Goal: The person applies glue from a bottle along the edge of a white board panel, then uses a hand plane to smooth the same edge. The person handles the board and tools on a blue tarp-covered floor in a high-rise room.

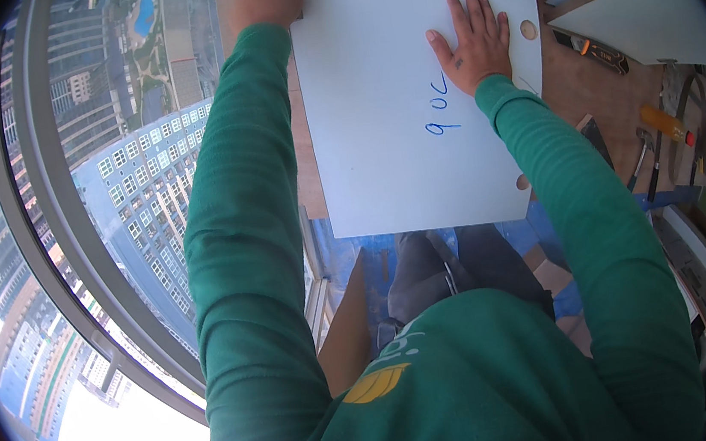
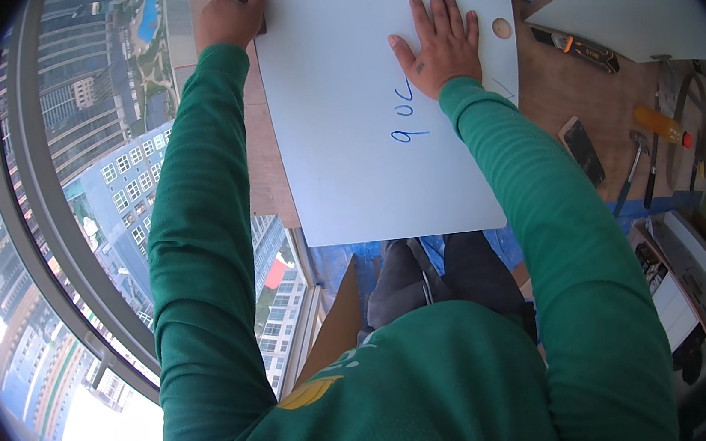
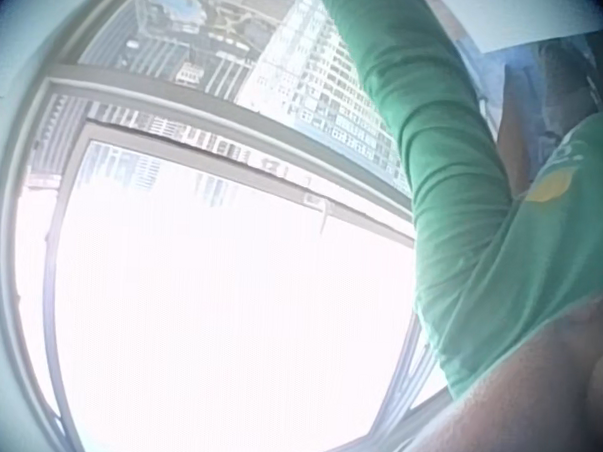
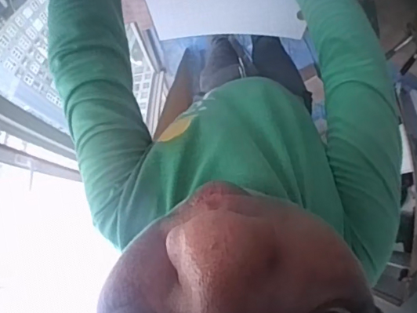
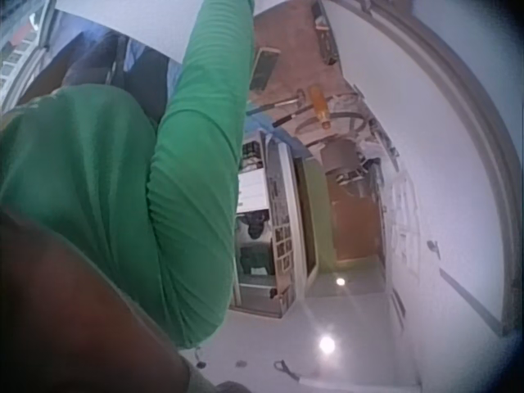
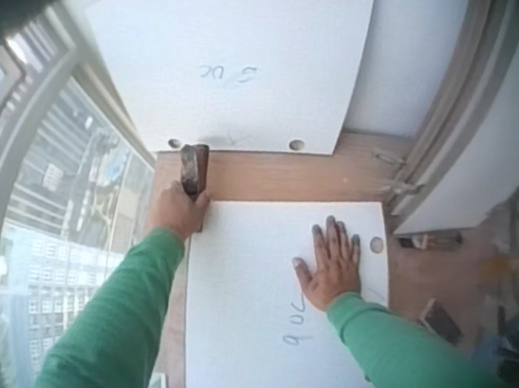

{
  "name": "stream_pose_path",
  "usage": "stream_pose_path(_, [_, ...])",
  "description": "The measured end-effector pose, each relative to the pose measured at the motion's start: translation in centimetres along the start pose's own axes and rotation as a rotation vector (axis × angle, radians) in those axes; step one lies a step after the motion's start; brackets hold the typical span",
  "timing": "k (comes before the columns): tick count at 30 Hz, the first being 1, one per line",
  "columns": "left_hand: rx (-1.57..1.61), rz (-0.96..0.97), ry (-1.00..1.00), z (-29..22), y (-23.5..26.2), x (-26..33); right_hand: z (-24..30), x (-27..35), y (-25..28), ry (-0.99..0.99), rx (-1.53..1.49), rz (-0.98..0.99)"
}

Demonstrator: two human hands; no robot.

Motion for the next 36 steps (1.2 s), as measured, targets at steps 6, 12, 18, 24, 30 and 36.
stream_pose_path(6, [0.107, -0.016, 0.060, -2.0, 2.6, 2.1, -0.7, 0.0, 0.0, 0.011, 0.001, -0.029])
stream_pose_path(12, [0.144, 0.043, 0.076, -2.0, 2.4, 2.5, -0.8, 0.0, -0.3, 0.016, -0.015, -0.044])
stream_pose_path(18, [0.133, -0.015, 0.068, -1.4, 1.6, 2.6, -0.8, 0.0, -0.4, 0.027, -0.022, -0.066])
stream_pose_path(24, [0.046, 0.068, 0.028, -0.5, 0.2, 4.5, -0.8, 0.0, -0.4, 0.016, 0.018, -0.047])
stream_pose_path(30, [0.092, 0.109, 0.100, 0.3, 0.9, 9.5, -0.8, -0.1, -0.4, 0.011, 0.011, -0.046])
stream_pose_path(36, [0.073, 0.213, 0.169, 1.5, 0.7, 15.6, -0.7, 0.1, -0.3, 0.013, 0.007, -0.038])
Point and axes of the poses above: each hand's wrist, its own x-axis away from the middle knuckle, its own y-axis out of the back of the hand, z = x × y, the point moved 8 cm from there along -x, towards the middle knuckle, and after that the axes turned 9 degrees about -x, right-handed, at the moved point
